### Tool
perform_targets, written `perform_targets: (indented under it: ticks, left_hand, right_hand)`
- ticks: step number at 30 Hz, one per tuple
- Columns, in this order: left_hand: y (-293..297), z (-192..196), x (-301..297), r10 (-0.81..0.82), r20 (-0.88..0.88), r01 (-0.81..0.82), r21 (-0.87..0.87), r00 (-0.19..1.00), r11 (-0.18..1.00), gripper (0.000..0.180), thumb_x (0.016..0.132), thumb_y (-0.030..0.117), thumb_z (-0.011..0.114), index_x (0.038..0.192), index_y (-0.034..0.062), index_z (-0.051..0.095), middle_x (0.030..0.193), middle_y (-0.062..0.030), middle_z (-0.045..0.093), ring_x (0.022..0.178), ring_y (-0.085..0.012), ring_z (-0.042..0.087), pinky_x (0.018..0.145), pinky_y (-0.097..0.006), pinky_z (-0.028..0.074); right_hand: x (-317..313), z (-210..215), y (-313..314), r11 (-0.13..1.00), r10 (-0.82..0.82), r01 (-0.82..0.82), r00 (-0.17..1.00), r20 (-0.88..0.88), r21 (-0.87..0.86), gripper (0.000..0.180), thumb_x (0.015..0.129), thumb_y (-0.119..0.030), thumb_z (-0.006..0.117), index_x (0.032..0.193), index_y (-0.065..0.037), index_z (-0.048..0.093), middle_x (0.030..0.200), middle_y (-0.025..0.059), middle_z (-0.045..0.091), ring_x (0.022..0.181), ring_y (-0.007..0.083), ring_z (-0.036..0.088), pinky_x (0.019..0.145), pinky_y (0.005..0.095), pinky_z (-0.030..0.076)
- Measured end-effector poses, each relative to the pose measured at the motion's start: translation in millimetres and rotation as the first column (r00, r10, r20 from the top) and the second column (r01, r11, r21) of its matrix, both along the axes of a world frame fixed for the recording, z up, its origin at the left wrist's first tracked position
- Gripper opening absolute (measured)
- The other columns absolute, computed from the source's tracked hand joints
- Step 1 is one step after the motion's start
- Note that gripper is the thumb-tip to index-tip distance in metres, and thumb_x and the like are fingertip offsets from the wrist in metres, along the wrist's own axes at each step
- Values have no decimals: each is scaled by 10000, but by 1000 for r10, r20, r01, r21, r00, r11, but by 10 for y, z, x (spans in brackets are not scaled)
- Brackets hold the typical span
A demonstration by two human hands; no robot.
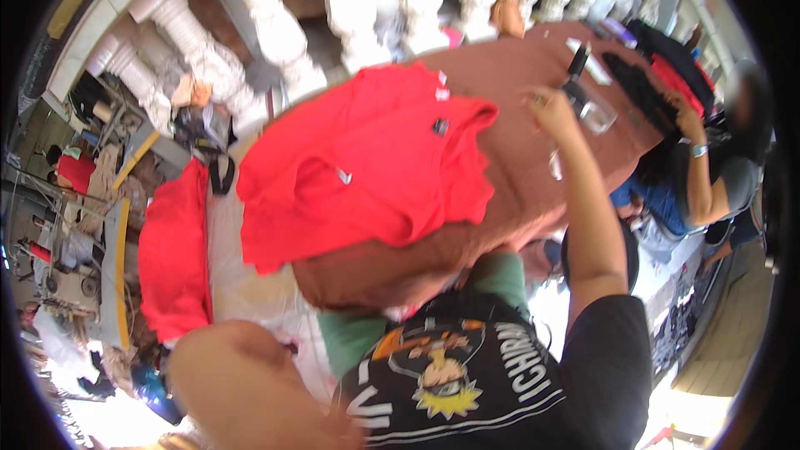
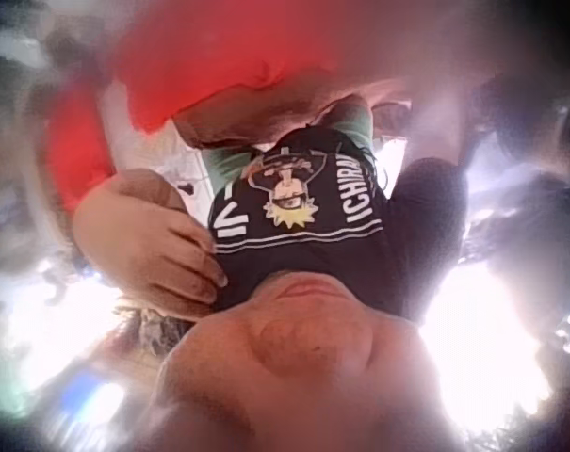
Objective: The person uses small shears to snip off loose threads from red shirts, focusing on the collars and labels, and then puts the shirts into a large plastic bag.
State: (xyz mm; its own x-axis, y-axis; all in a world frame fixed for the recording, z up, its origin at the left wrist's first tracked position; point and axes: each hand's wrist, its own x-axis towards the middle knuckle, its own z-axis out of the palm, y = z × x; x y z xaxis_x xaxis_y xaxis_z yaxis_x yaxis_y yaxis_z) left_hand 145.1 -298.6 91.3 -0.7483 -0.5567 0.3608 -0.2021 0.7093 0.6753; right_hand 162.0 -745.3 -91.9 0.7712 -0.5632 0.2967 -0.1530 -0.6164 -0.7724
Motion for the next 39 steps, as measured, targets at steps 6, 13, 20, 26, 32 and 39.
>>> perform_targets:
  ticks: [6,13,20,26,32,39]
  left_hand:
    - [327,135,-359,-65,154,82,-110,986,991,112,845,226,449,806,148,519,825,-26,529,760,-152,517,674,-305,375]
    - [-203,-442,-8,-206,-87,223,286,975,932,209,880,244,479,945,65,567,967,-89,566,902,-172,543,755,-292,406]
    - [-656,-1913,261,928,372,-966,252,38,-62,281,801,202,678,1015,46,583,806,-61,616,712,-153,592,636,-261,467]
    - [-964,-2362,438,969,150,-860,449,-194,-242,457,838,240,659,1231,50,522,902,-97,627,749,-131,593,678,-262,467]
    - [-1111,-2568,496,909,-180,-524,851,-375,-48,299,883,137,610,1154,12,582,937,-42,638,874,-80,581,811,-220,457]
    - [-994,-2318,358,884,-310,-467,876,-350,122,271,875,87,604,1133,6,601,1102,-64,610,1000,-88,553,873,-230,432]
  right_hand:
    - [-67,8,169,994,103,-105,994,42,44,206,877,-153,566,1038,-79,672,543,-41,498,426,36,419,411,223,361]
    - [-40,-172,903,943,310,-287,941,-132,167,253,840,-275,636,968,-65,694,588,-1,547,473,69,467,464,238,391]
    - [-105,-499,1226,934,332,-258,885,-328,248,290,832,-288,649,889,-6,680,620,22,583,599,80,536,557,252,428]
    - [-171,-765,1291,898,387,-290,879,-279,331,340,805,-300,664,910,23,674,642,58,598,611,117,558,588,278,445]
    - [-169,-780,1394,710,486,-371,873,-36,599,210,809,-166,681,944,-7,658,730,-22,593,644,41,516,579,211,424]
    - [-279,-621,1578,549,505,-486,841,194,680,130,793,-52,682,916,-40,640,780,-40,577,692,24,504,606,184,417]
